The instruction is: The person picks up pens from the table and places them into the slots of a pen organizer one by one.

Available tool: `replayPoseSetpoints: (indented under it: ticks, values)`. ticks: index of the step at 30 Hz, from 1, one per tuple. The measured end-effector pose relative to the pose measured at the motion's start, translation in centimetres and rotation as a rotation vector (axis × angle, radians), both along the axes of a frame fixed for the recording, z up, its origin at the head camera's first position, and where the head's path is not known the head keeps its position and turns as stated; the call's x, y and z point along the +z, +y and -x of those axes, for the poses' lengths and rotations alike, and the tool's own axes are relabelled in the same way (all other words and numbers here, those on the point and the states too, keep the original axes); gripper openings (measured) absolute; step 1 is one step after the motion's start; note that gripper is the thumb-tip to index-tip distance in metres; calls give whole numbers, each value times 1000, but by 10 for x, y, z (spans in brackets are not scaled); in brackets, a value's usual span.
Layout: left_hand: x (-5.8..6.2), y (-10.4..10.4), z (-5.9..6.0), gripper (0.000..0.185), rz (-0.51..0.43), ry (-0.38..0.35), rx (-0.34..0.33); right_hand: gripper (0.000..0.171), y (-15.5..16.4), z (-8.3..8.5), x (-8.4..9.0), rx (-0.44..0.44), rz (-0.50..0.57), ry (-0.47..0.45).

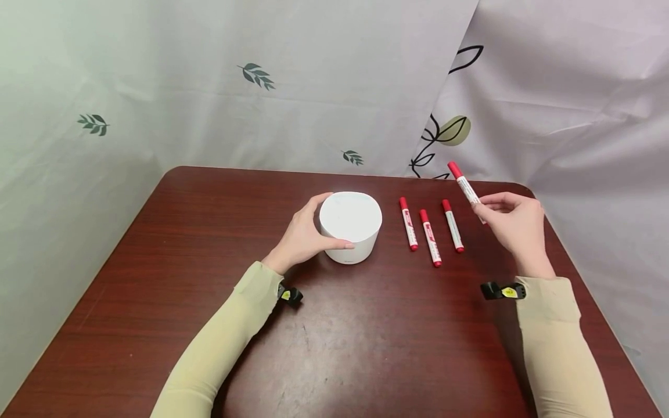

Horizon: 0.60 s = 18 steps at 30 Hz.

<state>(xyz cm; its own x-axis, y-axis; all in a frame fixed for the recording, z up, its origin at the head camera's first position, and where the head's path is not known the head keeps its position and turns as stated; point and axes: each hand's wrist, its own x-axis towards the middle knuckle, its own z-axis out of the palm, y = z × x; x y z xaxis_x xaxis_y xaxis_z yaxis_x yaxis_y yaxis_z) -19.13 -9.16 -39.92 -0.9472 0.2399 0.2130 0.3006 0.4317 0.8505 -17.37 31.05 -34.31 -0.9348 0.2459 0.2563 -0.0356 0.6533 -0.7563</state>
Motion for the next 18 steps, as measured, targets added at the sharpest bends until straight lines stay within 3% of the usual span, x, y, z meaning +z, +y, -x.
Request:
replayPoseSetpoints:
  ticks: [4,10,18]
  values:
    - [0,-1,0,107,-8,-2,-9,29,-8,-2,8,64,69,26]
    - [0,-1,1,107,-7,1,-20,25,-21,-4,12,151,82,24]
    - [1,-1,2,106,-10,-9,-24,19,-35,-4,11,192,125,50]
